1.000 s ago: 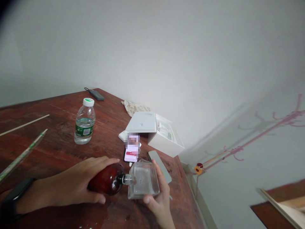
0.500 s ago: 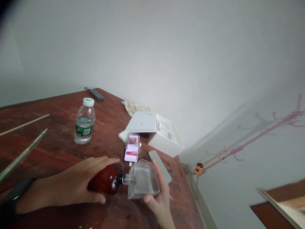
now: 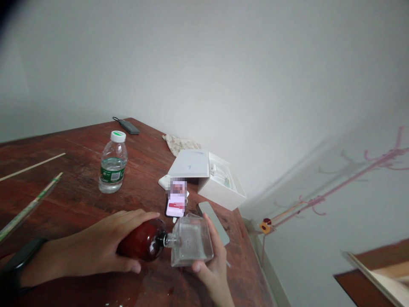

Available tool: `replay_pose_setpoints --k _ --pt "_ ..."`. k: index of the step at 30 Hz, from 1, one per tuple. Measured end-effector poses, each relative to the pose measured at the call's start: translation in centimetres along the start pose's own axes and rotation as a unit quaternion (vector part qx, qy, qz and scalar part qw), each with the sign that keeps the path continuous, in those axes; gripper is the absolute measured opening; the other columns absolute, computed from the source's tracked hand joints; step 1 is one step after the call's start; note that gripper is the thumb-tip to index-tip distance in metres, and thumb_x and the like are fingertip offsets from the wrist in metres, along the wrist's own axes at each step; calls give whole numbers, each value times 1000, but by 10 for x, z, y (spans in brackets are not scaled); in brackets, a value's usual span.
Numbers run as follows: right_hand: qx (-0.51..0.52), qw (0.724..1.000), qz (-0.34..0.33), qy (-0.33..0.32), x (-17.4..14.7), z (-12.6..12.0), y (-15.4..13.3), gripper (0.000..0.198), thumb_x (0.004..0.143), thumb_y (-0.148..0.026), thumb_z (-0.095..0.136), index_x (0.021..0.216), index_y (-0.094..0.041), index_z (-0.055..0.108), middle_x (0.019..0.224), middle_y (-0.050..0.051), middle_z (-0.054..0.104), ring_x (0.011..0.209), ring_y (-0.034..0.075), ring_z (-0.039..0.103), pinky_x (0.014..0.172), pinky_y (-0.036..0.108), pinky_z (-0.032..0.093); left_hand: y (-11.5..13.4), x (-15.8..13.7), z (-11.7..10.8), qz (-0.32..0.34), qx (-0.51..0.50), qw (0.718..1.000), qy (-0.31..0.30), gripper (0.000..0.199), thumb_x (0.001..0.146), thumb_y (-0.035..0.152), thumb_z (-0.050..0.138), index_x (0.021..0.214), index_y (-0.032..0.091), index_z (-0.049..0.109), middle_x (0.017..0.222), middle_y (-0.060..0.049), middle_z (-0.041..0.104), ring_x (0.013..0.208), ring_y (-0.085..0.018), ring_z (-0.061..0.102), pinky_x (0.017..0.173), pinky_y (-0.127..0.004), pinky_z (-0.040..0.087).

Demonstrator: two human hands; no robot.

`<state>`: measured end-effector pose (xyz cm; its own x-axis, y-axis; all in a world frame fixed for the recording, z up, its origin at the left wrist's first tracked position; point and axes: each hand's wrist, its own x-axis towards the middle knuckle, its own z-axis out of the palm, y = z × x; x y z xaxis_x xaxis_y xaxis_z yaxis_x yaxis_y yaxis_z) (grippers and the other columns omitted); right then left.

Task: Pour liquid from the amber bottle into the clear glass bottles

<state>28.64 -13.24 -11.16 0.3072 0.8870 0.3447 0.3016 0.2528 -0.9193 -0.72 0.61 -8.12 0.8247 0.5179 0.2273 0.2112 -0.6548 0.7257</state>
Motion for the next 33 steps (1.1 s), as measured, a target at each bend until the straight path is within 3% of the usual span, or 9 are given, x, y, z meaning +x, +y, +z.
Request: replay_pose_setpoints --k 7,11,17,24,33 --pt "2 1000 -2 9 -1 0 1 106 67 -78 86 151 -18 62 137 19 76 123 42 74 105 50 58 -3 -2 4 10 10 1000 11 88 77 38 93 153 31 50 147 -10 65 131 -40 64 113 -55 50" --pt "-6 1000 -9 25 -1 3 -3 112 65 -82 86 152 -17 60 140 21 75 128 44 72 108 51 57 -3 -2 4 6 17 1000 9 88 79 39 92 154 31 48 147 -10 65 131 -40 64 114 -55 49" --pt "10 1000 1 18 0 7 -9 118 61 -83 88 153 -16 59 130 22 80 120 45 77 100 52 63 -2 -1 3 -1 11 1000 -2 93 75 37 96 154 32 48 147 -10 65 131 -40 64 114 -56 49" --pt "15 999 -9 37 -4 7 -5 111 64 -80 87 153 -20 60 141 21 74 131 47 70 111 58 56 -1 0 3 -4 15 1000 -3 96 73 31 97 155 31 48 149 -10 64 134 -40 62 116 -57 46" --pt "-5 999 -8 46 -6 5 -6 113 59 -83 88 149 -19 64 141 22 74 133 48 69 110 58 56 -2 -1 5 9 12 1000 10 90 76 37 94 154 31 50 147 -10 65 131 -40 64 114 -56 49"
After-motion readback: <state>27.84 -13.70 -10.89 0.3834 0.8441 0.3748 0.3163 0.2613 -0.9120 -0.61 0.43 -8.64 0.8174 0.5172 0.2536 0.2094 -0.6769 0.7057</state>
